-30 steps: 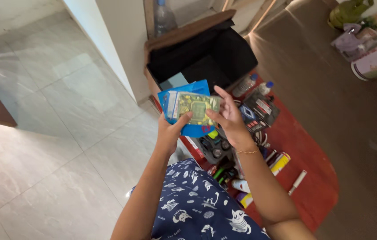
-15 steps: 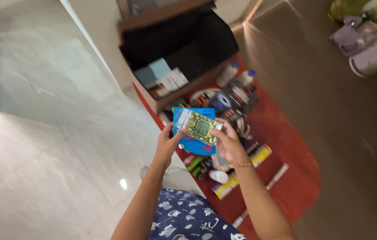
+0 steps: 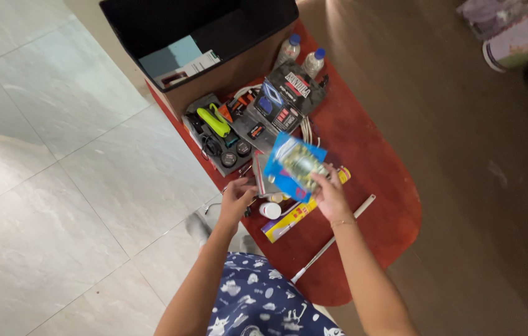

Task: The person empties a black toolbox by removing items one by one and placing them on a red table. They handle a coiled white cable, a yellow caulking gun, water bottles, a green tool, a roll of tape, a box of gloves, and several other small tools and containers. The person arranges the items on the table but does not return them to the toolbox within the clip.

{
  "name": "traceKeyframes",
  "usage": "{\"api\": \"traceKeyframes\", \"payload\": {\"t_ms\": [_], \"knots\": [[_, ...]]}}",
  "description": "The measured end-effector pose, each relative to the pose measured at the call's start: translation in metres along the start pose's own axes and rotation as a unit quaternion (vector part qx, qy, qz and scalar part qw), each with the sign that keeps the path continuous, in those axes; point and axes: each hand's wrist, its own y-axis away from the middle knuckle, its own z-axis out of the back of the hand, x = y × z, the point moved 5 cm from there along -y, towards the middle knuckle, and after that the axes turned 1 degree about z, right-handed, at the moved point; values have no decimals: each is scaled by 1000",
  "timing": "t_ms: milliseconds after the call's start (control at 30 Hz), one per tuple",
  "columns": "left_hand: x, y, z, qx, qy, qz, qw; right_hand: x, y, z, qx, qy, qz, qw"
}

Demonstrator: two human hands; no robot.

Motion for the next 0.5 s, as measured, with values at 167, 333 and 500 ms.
{"api": "traceKeyframes", "payload": {"t_ms": [167, 333, 500], "knots": [[-5, 5, 5, -58, -17, 12, 998, 44, -67, -21, -7, -33, 55, 998], [-50, -34, -42, 6, 55, -62, 997, 64, -154, -62, 35, -91, 106, 990], [-90, -74, -76, 40, 70, -60, 995, 57, -234, -72, -35, -55, 110, 992]]}}
